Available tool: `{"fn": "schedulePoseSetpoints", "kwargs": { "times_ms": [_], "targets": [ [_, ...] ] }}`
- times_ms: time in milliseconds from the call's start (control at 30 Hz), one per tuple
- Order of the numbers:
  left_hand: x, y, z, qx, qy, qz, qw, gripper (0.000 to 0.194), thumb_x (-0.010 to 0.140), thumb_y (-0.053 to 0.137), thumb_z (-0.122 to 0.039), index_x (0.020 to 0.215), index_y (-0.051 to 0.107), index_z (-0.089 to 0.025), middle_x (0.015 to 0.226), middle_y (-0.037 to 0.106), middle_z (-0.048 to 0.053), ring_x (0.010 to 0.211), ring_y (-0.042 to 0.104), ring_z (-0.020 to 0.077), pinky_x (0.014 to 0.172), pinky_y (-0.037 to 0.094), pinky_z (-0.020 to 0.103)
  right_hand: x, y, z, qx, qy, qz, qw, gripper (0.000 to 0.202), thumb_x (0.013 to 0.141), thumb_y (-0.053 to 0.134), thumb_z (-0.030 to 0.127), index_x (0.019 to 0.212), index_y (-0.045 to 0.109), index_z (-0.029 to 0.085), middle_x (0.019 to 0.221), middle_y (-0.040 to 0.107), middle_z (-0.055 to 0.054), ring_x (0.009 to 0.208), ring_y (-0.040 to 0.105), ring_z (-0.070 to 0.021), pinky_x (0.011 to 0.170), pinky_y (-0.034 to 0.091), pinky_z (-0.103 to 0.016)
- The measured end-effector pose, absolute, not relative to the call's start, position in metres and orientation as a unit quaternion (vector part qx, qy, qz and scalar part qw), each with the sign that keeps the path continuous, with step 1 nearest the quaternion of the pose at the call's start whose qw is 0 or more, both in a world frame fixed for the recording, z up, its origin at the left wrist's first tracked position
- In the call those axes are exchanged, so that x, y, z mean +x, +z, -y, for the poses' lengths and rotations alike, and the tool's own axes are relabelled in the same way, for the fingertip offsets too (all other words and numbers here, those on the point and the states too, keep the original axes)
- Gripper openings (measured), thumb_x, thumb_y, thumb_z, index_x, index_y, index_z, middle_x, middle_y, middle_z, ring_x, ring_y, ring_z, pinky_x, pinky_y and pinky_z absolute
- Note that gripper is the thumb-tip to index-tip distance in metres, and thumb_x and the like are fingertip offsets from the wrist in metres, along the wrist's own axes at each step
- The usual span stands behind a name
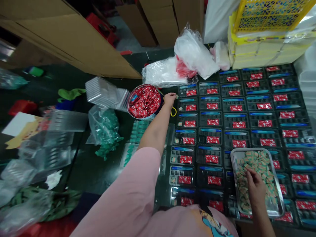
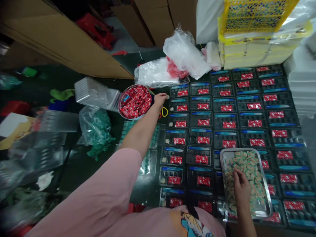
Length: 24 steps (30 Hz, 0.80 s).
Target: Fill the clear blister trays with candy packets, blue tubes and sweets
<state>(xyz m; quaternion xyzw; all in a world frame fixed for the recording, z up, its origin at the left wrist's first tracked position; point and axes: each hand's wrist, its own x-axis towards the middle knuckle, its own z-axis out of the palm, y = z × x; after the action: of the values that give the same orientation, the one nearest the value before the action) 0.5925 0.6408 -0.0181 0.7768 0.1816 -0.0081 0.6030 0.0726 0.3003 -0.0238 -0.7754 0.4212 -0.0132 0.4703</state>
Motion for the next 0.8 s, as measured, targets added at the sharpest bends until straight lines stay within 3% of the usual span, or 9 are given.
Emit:
{"fn": "schedulePoseSetpoints", "kwargs": {
  "times_ms": [267,533,800],
  "targets": [
    [0.578,-0.018,-0.647,0.78,-0.151,-0.149,0.589,0.024,0.047,0.074,-0.003,0.068,0.067,-0.012,0.055,0.06,0.002,0.054,0.053,0.0132,0.054,0.037,0.026,0.089,-0.027,-0.301,-0.787,-0.026,-0.406,0.464,0.046,0.073,0.058,0.057,0.096,0.071,0.019,0.096,0.071,-0.01,0.087,0.066,-0.027,0.079,0.051,-0.041],
    [0.597,-0.018,-0.643,0.769,-0.07,-0.167,0.613,0.023,0.052,0.07,-0.004,0.073,0.064,-0.012,0.06,0.06,-0.001,0.058,0.054,0.0107,0.062,0.044,0.025,0.096,-0.025,-0.302,-0.798,-0.021,-0.389,0.459,0.05,0.076,0.057,0.06,0.097,0.07,0.017,0.087,0.072,-0.009,0.082,0.064,-0.0241,0.078,0.049,-0.038],
    [0.623,-0.035,-0.623,0.819,-0.049,-0.151,0.551,0.026,0.05,0.068,-0.007,0.075,0.064,-0.013,0.064,0.059,-0.002,0.066,0.057,0.0143,0.068,0.047,0.027,0.09,-0.037,-0.301,-0.817,0.021,-0.384,0.43,0.051,0.079,0.054,0.059,0.103,0.069,0.017,0.101,0.071,-0.013,0.092,0.064,-0.0267,0.083,0.047,-0.039]
  ]
}}
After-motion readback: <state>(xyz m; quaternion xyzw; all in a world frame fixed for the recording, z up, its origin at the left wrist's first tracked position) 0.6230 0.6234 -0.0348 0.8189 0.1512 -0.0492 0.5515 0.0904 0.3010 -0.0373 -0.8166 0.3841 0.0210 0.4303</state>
